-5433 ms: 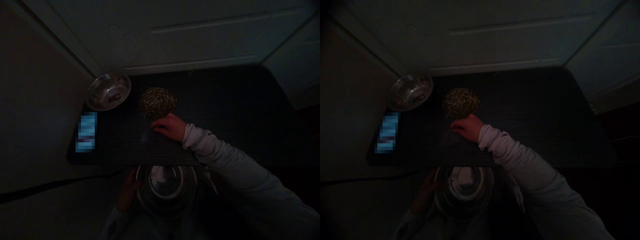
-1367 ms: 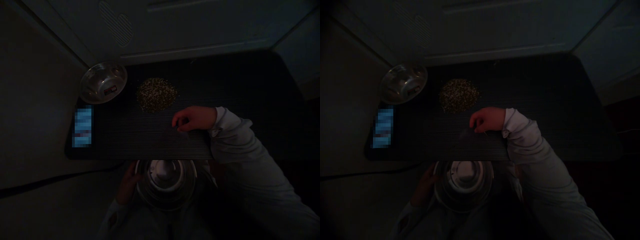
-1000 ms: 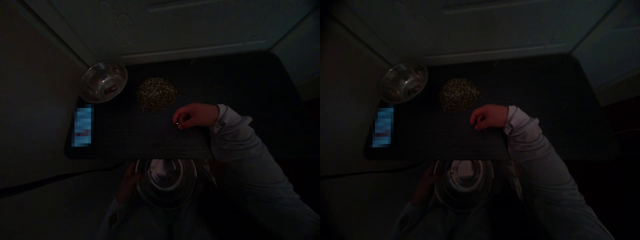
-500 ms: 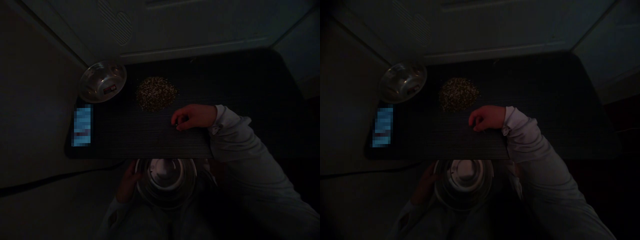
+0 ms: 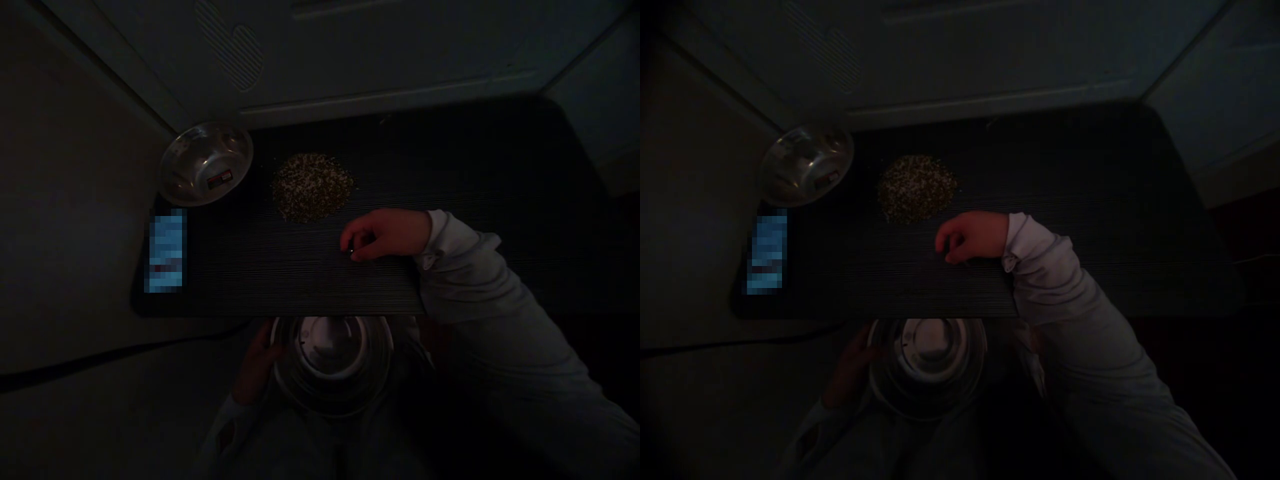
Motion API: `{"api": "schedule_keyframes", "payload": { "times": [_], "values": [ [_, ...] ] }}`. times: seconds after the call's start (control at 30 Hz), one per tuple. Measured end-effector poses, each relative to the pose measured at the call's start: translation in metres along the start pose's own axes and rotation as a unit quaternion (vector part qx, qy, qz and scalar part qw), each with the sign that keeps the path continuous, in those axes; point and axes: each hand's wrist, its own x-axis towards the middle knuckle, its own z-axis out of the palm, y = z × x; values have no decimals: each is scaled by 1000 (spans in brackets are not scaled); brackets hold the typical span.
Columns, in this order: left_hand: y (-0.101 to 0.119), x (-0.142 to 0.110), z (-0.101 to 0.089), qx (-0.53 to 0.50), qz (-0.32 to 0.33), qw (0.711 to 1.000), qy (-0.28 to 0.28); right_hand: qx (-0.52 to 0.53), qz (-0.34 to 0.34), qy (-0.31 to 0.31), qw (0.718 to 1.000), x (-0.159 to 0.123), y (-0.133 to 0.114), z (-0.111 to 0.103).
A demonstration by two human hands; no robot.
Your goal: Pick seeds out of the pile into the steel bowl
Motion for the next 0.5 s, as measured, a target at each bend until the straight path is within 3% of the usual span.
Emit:
{"api": "schedule_keyframes", "payload": {
  "times": [0.5],
  "values": [
    [4, -2, 3, 2, 0, 1000, 4, -33, -17, -1, 999, 0, -5, 1]
  ]
}}
